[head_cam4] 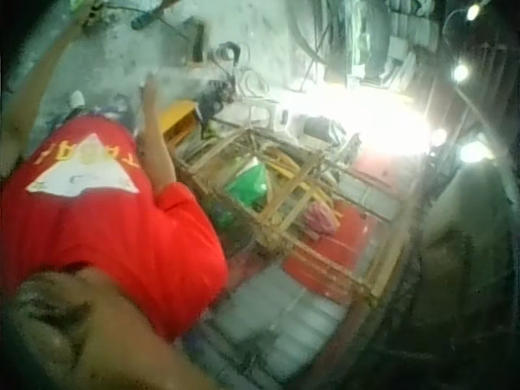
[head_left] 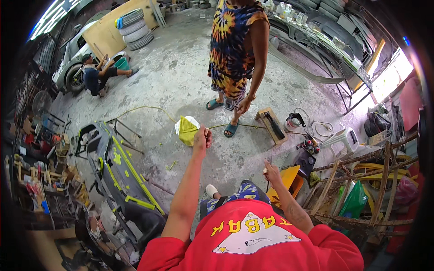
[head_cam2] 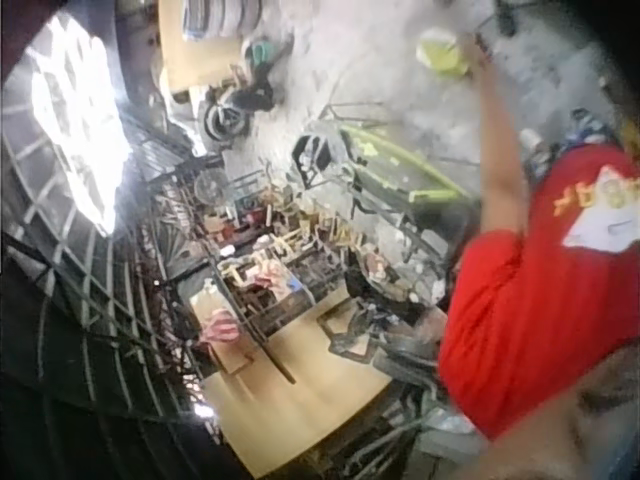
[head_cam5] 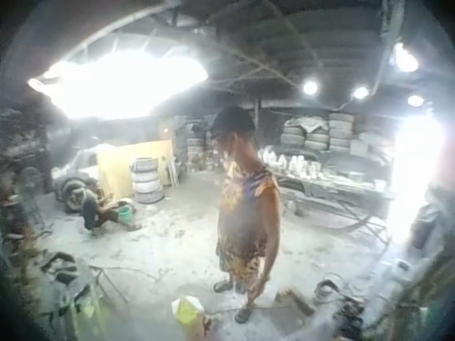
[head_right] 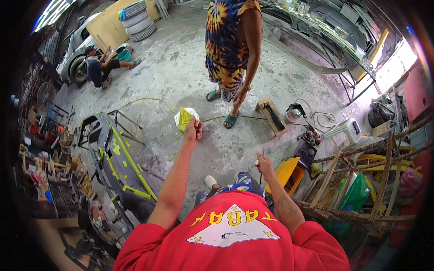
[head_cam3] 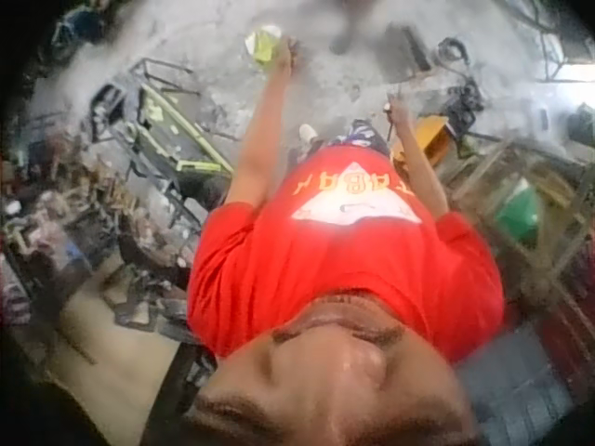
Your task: The person uses a metal file to trim and smooth the edges of a carbon fiber panel mounted on a stand. They repeatedly file the edge and wipe the surface with a cloth to remove debris. The person briefly walks to a table to retrieve a small container and returns to continue filing the panel.
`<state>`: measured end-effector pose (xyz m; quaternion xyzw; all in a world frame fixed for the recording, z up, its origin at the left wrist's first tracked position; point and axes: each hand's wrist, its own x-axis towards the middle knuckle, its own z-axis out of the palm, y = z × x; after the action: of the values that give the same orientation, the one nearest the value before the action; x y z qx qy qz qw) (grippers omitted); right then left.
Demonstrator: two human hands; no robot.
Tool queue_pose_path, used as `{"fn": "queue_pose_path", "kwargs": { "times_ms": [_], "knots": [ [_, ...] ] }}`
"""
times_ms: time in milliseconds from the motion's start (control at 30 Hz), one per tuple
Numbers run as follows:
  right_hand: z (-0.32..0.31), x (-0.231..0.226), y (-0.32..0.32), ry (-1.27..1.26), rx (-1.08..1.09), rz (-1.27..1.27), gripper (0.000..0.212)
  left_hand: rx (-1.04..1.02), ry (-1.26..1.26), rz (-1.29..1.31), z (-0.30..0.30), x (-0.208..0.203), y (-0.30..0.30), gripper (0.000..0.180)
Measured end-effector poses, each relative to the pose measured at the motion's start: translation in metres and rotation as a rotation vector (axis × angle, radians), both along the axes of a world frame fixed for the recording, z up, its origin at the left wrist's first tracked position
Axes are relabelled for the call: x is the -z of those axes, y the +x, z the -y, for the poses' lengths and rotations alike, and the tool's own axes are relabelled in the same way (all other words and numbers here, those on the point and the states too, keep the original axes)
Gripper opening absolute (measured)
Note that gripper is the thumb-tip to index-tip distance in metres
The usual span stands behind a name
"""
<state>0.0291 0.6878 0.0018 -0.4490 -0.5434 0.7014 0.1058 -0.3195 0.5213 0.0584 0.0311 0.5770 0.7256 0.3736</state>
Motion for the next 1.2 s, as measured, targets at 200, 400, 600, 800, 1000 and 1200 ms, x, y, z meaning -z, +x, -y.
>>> {"fn": "queue_pose_path", "kwargs": {
  "times_ms": [200,400,600,800,1000,1200],
  "knots": [
    [-0.003,-0.004,-0.007,-0.153,0.291,-0.091,0.053,0.060,-0.069,-0.047,-0.048,-0.004,-0.073,0.046],
    [-0.034,0.003,-0.032,-0.176,0.203,-0.085,0.054,0.018,-0.186,-0.236,-0.090,-0.006,-0.092,0.040],
    [-0.078,-0.001,-0.074,-0.164,0.061,-0.077,0.052,-0.045,-0.293,-0.759,-0.113,-0.002,-0.116,0.039],
    [-0.123,0.007,-0.105,-0.186,-0.042,-0.095,0.051,-0.080,-0.375,-1.180,-0.147,-0.025,-0.125,0.041],
    [-0.138,0.008,-0.147,-0.217,-0.132,-0.116,0.048,0.115,-0.514,-1.231,-0.156,-0.012,-0.147,0.053],
    [-0.166,0.025,-0.158,-0.223,-0.211,-0.108,0.049,0.056,-0.546,-1.220,-0.195,-0.023,-0.120,0.065]
  ]
}}
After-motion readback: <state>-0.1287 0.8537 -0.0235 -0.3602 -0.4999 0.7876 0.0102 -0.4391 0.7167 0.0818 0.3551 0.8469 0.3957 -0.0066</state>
